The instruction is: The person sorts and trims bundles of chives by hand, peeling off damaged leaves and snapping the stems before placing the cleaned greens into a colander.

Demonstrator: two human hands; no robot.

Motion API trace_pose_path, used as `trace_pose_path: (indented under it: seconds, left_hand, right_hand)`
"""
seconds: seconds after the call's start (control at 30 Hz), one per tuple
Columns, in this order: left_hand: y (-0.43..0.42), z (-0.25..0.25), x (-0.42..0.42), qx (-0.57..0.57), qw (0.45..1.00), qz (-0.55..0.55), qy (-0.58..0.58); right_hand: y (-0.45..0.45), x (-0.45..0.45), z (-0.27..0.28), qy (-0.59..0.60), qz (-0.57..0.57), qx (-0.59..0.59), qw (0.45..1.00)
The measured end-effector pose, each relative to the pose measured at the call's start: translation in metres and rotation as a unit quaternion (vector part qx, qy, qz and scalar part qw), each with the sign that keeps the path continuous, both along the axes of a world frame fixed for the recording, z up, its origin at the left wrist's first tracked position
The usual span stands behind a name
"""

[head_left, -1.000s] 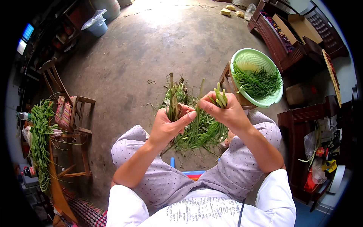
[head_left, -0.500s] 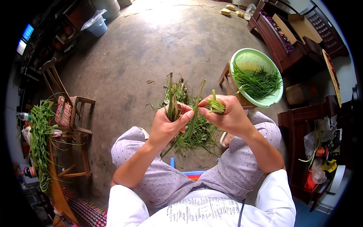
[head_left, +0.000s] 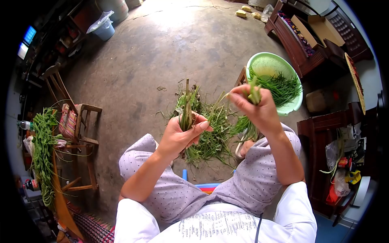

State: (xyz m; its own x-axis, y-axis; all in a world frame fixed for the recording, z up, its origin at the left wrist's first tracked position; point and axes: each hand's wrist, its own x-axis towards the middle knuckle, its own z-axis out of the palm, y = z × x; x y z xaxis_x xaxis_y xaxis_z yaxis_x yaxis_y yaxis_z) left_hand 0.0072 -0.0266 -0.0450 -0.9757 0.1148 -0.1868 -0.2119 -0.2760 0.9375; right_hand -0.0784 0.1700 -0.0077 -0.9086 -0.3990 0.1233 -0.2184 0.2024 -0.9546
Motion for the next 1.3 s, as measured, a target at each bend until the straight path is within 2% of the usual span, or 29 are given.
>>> trace_pose_path:
  seconds: [0.1,0.27,0.33,0.37,0.43,0.5,0.57,0.63,0.8,0.87,0.97,1.3]
  left_hand:
    - [-0.004,0.001,0.0,0.036,0.999,-0.018,-0.031]
    - [-0.007,0.002,-0.001,0.09,0.992,-0.046,-0.081]
    - [-0.01,-0.002,-0.001,0.12,0.986,-0.073,-0.093]
    - [-0.009,-0.001,-0.001,0.12,0.986,-0.073,-0.093]
    - [-0.008,0.001,-0.002,0.12,0.983,-0.084,-0.112]
    - [-0.006,0.001,-0.001,0.113,0.987,-0.076,-0.085]
    - [-0.003,0.001,-0.001,0.106,0.99,-0.067,-0.056]
    - [0.001,0.002,0.001,0.05,0.997,-0.043,-0.03]
    - [-0.002,0.002,0.0,0.06,0.996,-0.03,-0.065]
    - [-0.003,0.004,-0.001,0.088,0.989,-0.026,-0.113]
    - [-0.003,0.005,-0.001,0.113,0.982,-0.028,-0.15]
    - [-0.005,0.006,-0.003,0.134,0.973,-0.051,-0.18]
  right_hand:
    - [0.01,-0.011,0.009,-0.049,-0.051,-0.019,0.997]
    - [0.008,-0.007,0.005,-0.023,-0.032,-0.036,0.999]
    - [0.005,-0.003,0.008,-0.026,0.095,-0.045,0.994]
    - [0.003,0.0,0.007,-0.025,0.095,-0.045,0.994]
    - [-0.003,0.007,0.003,-0.088,0.17,0.01,0.981]
    - [-0.009,0.013,-0.003,-0.084,0.152,-0.026,0.984]
    - [-0.011,0.014,-0.001,-0.148,0.132,-0.017,0.98]
    - [-0.015,0.017,-0.001,-0.154,0.13,-0.026,0.979]
    - [-0.016,0.017,-0.006,-0.17,0.114,-0.031,0.978]
    - [-0.017,0.017,-0.007,-0.085,0.111,-0.028,0.99]
    - [-0.017,0.017,-0.009,-0.053,0.121,-0.025,0.991]
    - [-0.016,0.021,-0.006,-0.087,0.107,-0.021,0.99]
